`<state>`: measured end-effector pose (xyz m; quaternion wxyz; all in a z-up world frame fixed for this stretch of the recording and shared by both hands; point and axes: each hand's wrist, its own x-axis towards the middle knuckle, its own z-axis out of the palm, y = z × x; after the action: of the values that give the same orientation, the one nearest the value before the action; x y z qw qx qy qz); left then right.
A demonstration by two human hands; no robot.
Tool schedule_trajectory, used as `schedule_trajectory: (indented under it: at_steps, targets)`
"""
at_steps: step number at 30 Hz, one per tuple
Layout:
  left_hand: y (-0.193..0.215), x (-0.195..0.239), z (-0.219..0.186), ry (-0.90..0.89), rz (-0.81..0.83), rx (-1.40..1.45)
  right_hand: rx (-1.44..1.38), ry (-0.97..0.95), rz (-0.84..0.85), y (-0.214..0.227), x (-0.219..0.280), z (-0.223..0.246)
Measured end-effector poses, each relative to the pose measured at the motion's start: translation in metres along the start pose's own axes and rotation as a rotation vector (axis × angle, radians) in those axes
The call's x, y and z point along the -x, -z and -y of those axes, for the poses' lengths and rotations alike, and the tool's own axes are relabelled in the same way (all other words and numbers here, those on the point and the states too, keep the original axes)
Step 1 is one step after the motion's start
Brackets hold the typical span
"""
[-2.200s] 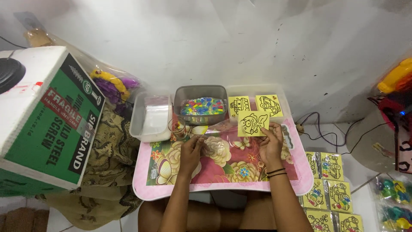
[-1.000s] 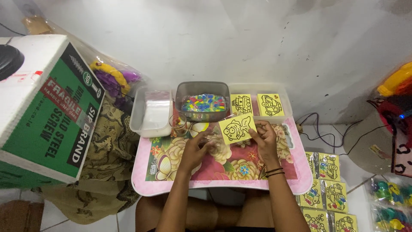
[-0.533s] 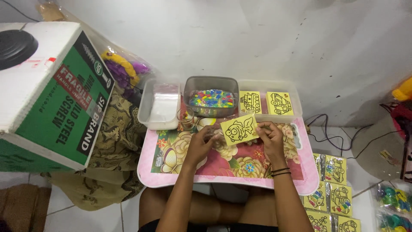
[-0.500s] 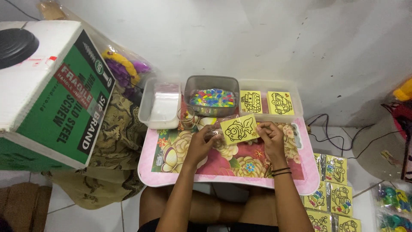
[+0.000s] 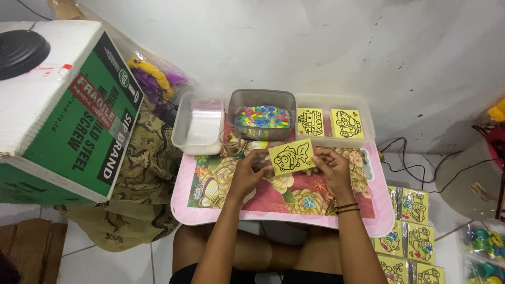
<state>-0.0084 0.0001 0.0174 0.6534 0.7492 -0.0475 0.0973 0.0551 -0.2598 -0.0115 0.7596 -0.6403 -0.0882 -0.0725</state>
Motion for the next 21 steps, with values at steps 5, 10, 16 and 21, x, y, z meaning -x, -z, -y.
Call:
schedule_trajectory:
  at_steps: [5, 10, 16, 21]
  targets:
    - [0.002, -0.004, 0.021, 0.001, -0.005, 0.026, -0.025, 0.010, 0.082, -0.002, 0.002, 0.006]
    - [0.004, 0.001, 0.004, 0.008, 0.001, 0.098, -0.003, 0.045, 0.139, -0.025, 0.017, 0.056]
    - [0.005, 0.003, -0.005, 0.010, 0.025, 0.151, 0.032, 0.093, 0.198, -0.023, 0.014, 0.056]
    - [0.005, 0.000, 0.015, 0.003, 0.046, 0.145, 0.095, 0.093, 0.239, -0.021, 0.013, 0.058]
